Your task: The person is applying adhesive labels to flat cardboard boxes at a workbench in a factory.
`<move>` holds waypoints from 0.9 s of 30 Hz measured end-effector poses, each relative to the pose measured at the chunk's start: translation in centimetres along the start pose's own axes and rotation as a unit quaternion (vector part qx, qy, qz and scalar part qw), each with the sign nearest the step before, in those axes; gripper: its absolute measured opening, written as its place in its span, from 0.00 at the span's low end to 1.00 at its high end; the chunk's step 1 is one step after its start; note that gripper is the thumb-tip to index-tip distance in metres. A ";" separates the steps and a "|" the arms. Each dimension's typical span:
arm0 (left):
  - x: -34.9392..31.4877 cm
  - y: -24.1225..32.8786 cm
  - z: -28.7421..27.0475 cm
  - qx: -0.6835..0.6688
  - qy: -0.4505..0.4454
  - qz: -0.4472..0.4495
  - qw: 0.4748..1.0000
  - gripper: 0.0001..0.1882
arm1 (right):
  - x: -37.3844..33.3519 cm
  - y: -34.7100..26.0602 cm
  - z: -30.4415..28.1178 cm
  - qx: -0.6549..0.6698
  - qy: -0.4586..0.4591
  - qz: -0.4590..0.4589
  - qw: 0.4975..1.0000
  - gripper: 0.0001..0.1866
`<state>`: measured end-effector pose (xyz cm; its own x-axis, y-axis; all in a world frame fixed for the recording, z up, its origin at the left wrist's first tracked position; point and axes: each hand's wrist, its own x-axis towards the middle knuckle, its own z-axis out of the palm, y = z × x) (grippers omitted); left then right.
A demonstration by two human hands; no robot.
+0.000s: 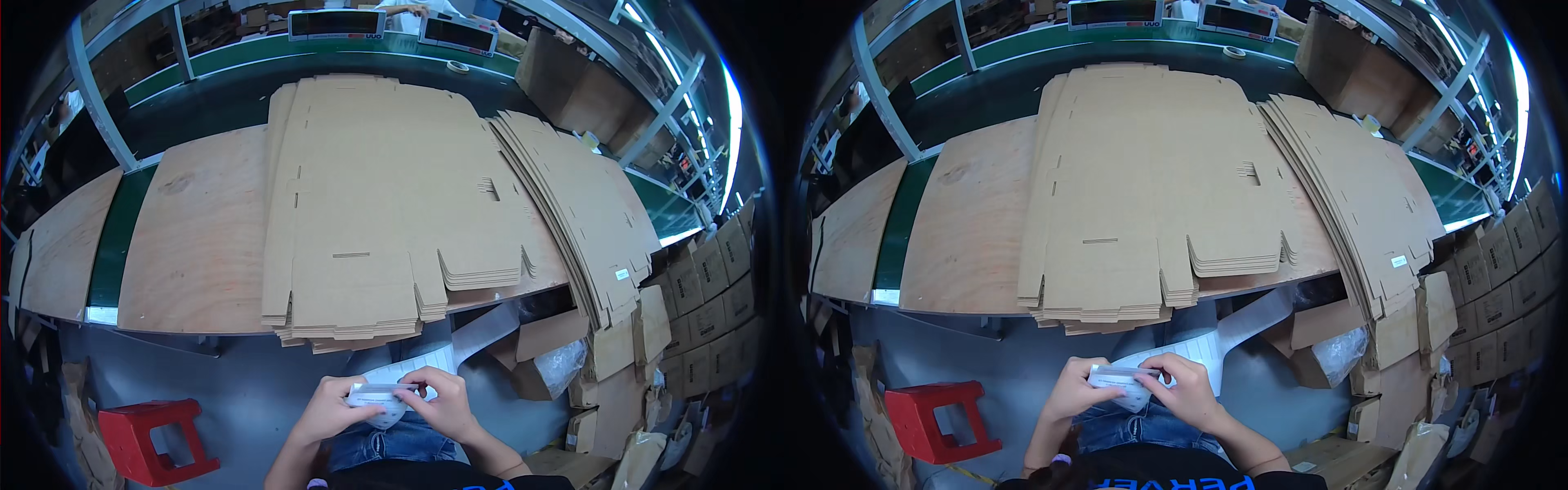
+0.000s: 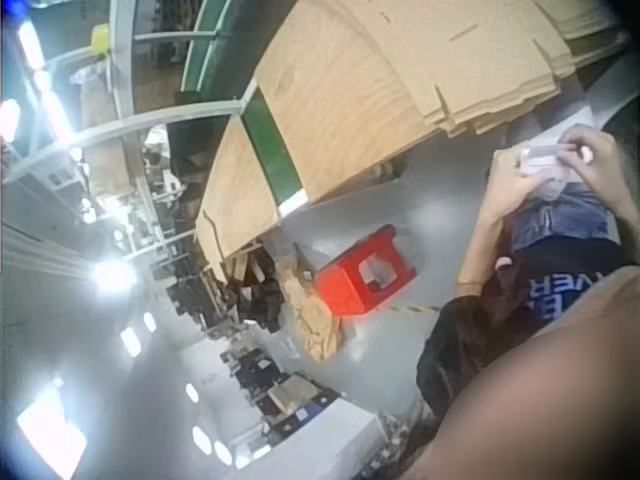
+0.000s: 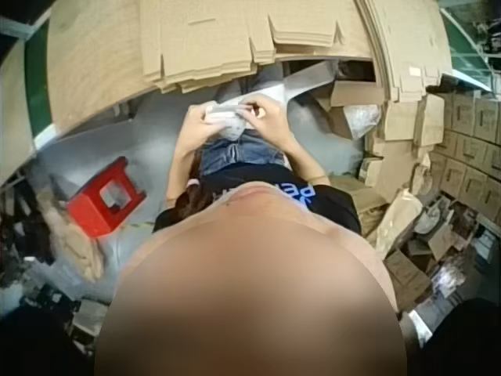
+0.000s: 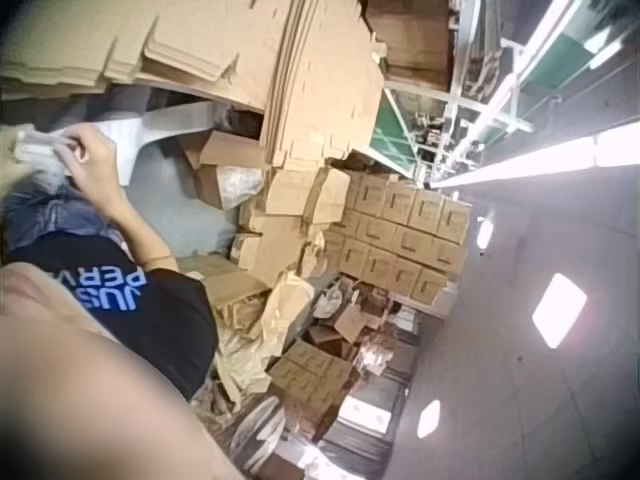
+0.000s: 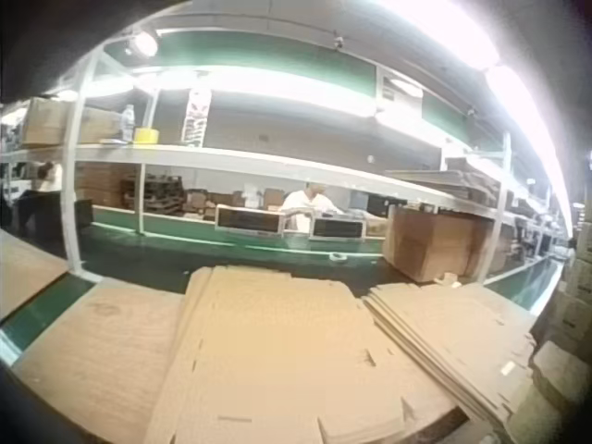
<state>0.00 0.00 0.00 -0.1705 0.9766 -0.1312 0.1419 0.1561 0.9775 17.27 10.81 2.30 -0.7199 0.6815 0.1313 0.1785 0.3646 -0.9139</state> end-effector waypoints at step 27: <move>-3.6 -2.2 -0.1 -0.139 0.144 -0.037 0.979 0.10 | 13.6 -0.7 -5.8 -0.094 0.004 -0.081 0.992 0.04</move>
<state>0.20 -3.88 -1.70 -0.4435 0.8757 -0.1911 -0.1457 0.1399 0.9794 11.21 23.49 6.95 -0.7439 0.6090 0.2752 0.1823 0.5811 -0.7931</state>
